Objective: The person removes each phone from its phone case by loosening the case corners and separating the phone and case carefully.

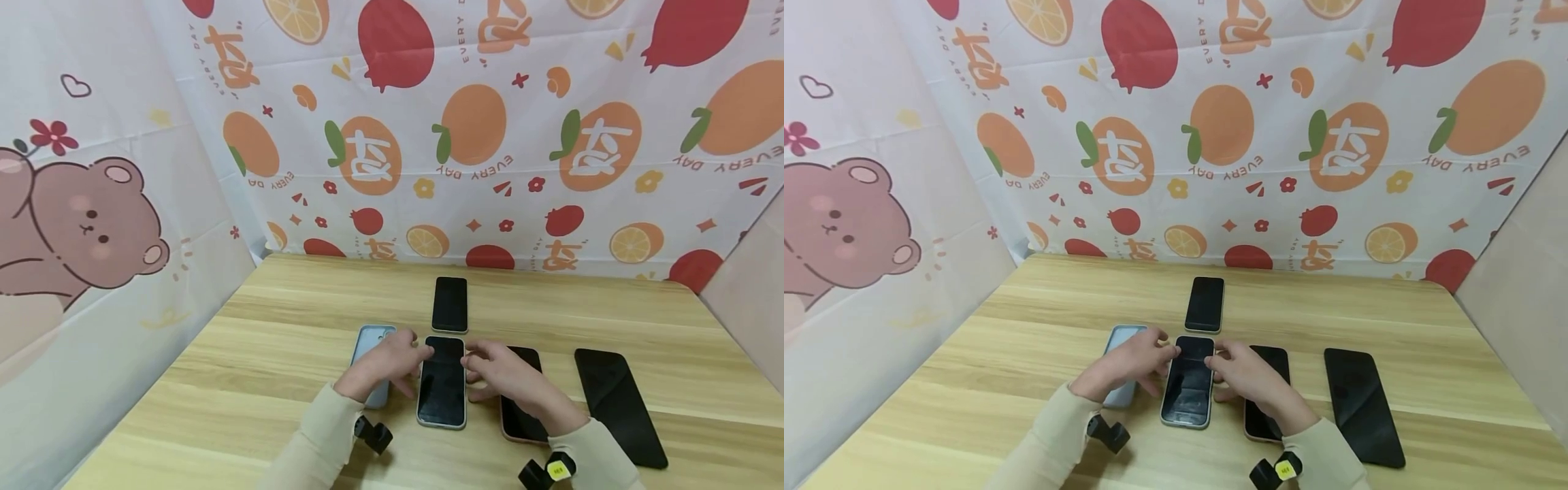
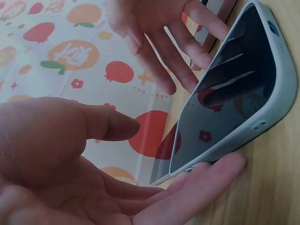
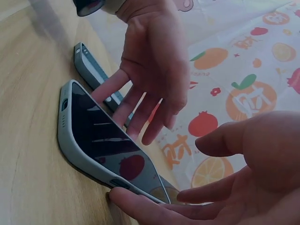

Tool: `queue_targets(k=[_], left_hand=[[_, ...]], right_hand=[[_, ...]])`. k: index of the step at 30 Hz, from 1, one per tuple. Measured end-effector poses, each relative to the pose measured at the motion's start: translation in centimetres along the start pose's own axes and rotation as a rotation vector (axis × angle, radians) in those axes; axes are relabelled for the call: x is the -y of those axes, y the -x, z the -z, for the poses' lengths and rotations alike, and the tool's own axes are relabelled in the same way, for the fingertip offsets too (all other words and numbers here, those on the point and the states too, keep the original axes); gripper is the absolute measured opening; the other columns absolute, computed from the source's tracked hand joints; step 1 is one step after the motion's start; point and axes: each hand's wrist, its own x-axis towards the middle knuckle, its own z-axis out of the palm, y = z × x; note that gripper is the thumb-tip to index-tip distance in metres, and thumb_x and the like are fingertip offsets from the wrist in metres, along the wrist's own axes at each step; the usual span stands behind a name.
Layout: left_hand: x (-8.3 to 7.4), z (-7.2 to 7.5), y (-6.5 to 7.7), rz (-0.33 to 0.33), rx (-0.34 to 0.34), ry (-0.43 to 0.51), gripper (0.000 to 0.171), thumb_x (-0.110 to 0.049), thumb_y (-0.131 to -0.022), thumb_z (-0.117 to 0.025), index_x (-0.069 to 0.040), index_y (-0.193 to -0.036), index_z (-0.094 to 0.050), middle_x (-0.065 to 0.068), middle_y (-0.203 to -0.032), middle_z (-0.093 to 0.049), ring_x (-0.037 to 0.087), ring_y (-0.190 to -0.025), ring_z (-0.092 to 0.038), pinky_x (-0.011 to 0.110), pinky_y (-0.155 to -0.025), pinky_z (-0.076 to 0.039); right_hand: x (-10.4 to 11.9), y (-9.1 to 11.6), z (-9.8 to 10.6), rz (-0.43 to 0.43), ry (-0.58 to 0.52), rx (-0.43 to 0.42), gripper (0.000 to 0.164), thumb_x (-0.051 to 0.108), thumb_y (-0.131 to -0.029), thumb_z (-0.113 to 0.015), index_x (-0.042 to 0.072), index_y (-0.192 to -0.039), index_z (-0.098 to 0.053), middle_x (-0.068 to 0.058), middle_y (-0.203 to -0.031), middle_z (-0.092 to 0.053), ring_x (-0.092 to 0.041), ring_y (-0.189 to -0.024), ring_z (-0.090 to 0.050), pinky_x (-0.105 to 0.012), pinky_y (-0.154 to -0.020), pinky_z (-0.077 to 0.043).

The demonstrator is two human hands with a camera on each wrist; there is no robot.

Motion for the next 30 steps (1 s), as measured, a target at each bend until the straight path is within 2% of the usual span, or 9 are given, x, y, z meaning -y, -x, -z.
queue_targets(k=[2, 4, 9, 12, 18, 23, 30], left_hand=[[0.0, 0.0, 0.0, -0.004, -0.006, 0.007, 0.066, -0.029, -0.1, -0.055, 0.011, -0.147, -0.031, 0.019, -0.09, -0.064, 0.03, -0.065, -0.073, 0.045, -0.098, -0.053], [0.0, 0.0, -0.1, -0.011, -0.011, 0.024, 0.065, -0.028, -0.1, -0.056, 0.012, -0.146, -0.033, 0.018, -0.096, -0.062, 0.03, -0.066, -0.074, 0.045, -0.094, -0.055], [0.4, 0.0, -0.4, -0.042, 0.011, 0.088, 0.054, -0.022, -0.098, -0.059, 0.013, -0.137, -0.043, 0.018, -0.102, -0.059, 0.029, -0.067, -0.072, 0.04, -0.071, -0.061], [0.7, 0.0, -0.6, -0.049, 0.031, 0.097, 0.049, -0.02, -0.097, -0.061, 0.012, -0.133, -0.048, 0.017, -0.103, -0.058, 0.027, -0.065, -0.07, 0.037, -0.067, -0.061], [0.9, 0.1, -1.1, -0.054, 0.054, 0.113, 0.049, -0.017, -0.095, -0.064, 0.011, -0.133, -0.049, 0.017, -0.11, -0.06, 0.021, -0.07, -0.068, 0.036, -0.065, -0.061], [0.8, 0.0, -1.4, -0.085, 0.07, 0.135, 0.042, -0.012, -0.094, -0.064, 0.008, -0.129, -0.053, 0.012, -0.101, -0.062, 0.018, -0.077, -0.062, 0.036, -0.066, -0.062], [0.7, -0.5, -1.6, -0.134, 0.047, 0.183, 0.036, -0.008, -0.094, -0.064, 0.003, -0.125, -0.05, 0.012, -0.106, -0.068, 0.015, -0.078, -0.064, 0.032, -0.063, -0.06]], right_hand=[[0.0, 0.0, 0.1, 0.005, -0.005, 0.005, 0.054, 0.017, -0.102, -0.046, -0.008, -0.148, -0.033, -0.029, -0.143, -0.048, -0.029, -0.11, -0.061, -0.042, -0.08, -0.061], [0.0, 0.1, 0.1, 0.011, -0.009, 0.011, 0.054, 0.017, -0.103, -0.046, -0.009, -0.148, -0.032, -0.029, -0.143, -0.047, -0.029, -0.111, -0.06, -0.042, -0.082, -0.061], [0.0, 0.2, 0.2, 0.026, -0.022, 0.029, 0.056, 0.016, -0.103, -0.045, -0.01, -0.149, -0.029, -0.031, -0.144, -0.045, -0.03, -0.114, -0.059, -0.042, -0.085, -0.06], [0.0, 0.3, 0.1, 0.031, -0.027, 0.036, 0.056, 0.016, -0.103, -0.045, -0.011, -0.149, -0.028, -0.031, -0.144, -0.045, -0.029, -0.114, -0.058, -0.042, -0.086, -0.059], [0.0, 0.2, 0.1, 0.036, -0.022, 0.02, 0.055, 0.015, -0.103, -0.045, -0.01, -0.149, -0.029, -0.029, -0.143, -0.046, -0.029, -0.111, -0.057, -0.04, -0.087, -0.059], [0.0, 0.0, 0.1, 0.023, -0.029, -0.003, 0.053, 0.015, -0.102, -0.046, -0.009, -0.148, -0.032, -0.027, -0.142, -0.048, -0.027, -0.108, -0.057, -0.04, -0.086, -0.059], [0.0, 0.0, 0.3, 0.027, -0.043, 0.015, 0.052, 0.015, -0.103, -0.045, -0.009, -0.148, -0.032, -0.027, -0.142, -0.048, -0.025, -0.105, -0.056, -0.04, -0.087, -0.059]])
